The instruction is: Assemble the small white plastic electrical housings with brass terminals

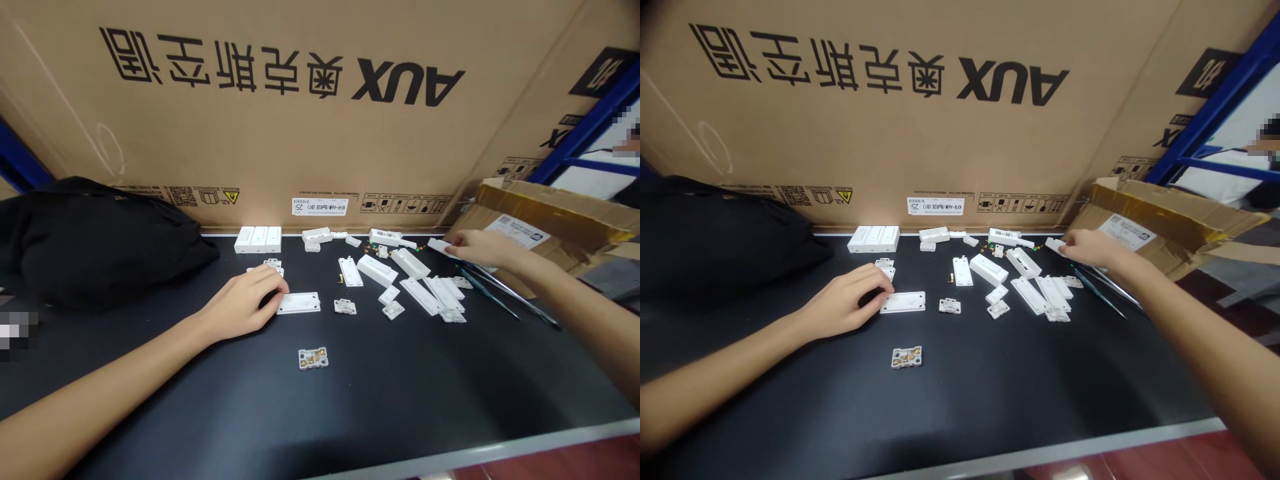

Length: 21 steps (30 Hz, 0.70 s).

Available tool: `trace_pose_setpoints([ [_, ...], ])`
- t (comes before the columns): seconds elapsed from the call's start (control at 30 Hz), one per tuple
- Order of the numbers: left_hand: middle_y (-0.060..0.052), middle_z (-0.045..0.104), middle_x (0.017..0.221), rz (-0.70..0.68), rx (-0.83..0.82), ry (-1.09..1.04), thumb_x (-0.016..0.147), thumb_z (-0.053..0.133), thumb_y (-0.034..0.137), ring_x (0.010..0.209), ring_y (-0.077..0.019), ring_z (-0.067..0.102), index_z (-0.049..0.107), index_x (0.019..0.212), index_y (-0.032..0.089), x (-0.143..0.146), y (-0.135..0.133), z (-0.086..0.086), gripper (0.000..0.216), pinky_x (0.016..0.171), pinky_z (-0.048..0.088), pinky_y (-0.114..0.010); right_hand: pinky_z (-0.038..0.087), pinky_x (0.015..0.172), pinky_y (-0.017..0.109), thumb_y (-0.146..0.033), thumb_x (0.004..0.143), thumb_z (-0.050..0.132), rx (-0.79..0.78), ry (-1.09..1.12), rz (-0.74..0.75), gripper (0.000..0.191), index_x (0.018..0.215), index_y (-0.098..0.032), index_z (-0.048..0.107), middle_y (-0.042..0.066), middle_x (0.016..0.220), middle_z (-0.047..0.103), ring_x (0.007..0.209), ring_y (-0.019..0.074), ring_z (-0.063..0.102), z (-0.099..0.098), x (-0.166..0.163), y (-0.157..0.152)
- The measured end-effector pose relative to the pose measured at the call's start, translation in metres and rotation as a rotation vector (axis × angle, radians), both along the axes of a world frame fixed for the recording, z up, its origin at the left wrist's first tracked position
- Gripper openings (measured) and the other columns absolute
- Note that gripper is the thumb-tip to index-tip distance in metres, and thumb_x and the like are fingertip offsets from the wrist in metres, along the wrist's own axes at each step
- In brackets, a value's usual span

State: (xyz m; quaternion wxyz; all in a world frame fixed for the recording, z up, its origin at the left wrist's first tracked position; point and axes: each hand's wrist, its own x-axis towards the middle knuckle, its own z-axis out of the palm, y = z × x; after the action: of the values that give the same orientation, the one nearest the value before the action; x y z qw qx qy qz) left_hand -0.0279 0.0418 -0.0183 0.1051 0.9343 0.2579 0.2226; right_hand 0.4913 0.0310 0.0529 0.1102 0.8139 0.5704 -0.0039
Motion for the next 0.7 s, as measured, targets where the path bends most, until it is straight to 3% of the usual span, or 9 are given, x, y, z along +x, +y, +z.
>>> trace_pose_setpoints([
  [0.17,-0.003,0.066,0.100,-0.011,0.006,-0.002,0.101,0.046,0.020,0.095,-0.0194,0.060,0.060,0.100,0.023,0.000,-0.001,0.001,0.014,0.084,0.049,-0.034,0.054,0.086,0.040,-0.053,0.100,0.059,-0.060,-0.097,-0.021,0.037,0.103,-0.017,0.067,0.006,0.099,0.070,0.089,0.0199,0.066,-0.024,-0.007,-0.003],
  [0.33,-0.003,0.066,0.100,-0.015,0.002,-0.002,0.101,0.046,0.019,0.095,-0.0198,0.060,0.060,0.100,0.022,-0.001,-0.002,0.001,0.015,0.084,0.049,-0.034,0.048,0.101,0.051,-0.052,0.098,0.060,0.095,-0.165,0.049,0.045,0.124,-0.015,0.061,0.013,0.130,0.062,0.119,0.0290,0.059,-0.023,-0.021,0.009],
  [0.43,-0.004,0.066,0.102,-0.015,0.007,0.001,0.101,0.046,0.020,0.096,-0.0200,0.060,0.060,0.101,0.022,-0.001,-0.001,0.000,0.014,0.085,0.050,-0.035,0.047,0.102,0.047,-0.044,0.097,0.060,0.117,-0.089,0.188,0.043,0.130,-0.016,0.059,0.013,0.132,0.063,0.125,0.0291,0.056,-0.022,-0.033,0.026],
  [0.57,-0.004,0.066,0.101,-0.003,0.022,-0.009,0.102,0.046,0.022,0.094,-0.0199,0.060,0.060,0.101,0.022,0.000,-0.001,0.001,0.014,0.084,0.050,-0.035,0.051,0.091,0.037,-0.032,0.088,0.060,0.112,0.031,0.287,0.040,0.125,-0.017,0.065,0.012,0.119,0.072,0.108,0.0276,0.067,-0.025,-0.046,0.045],
  [0.7,-0.004,0.066,0.101,-0.008,0.013,-0.003,0.103,0.045,0.022,0.094,-0.0198,0.061,0.060,0.102,0.022,0.001,-0.002,0.002,0.015,0.084,0.050,-0.034,0.052,0.079,0.037,-0.027,0.078,0.058,0.133,0.094,0.305,0.040,0.115,-0.016,0.069,0.012,0.104,0.077,0.091,0.0297,0.071,-0.026,-0.051,0.046],
])
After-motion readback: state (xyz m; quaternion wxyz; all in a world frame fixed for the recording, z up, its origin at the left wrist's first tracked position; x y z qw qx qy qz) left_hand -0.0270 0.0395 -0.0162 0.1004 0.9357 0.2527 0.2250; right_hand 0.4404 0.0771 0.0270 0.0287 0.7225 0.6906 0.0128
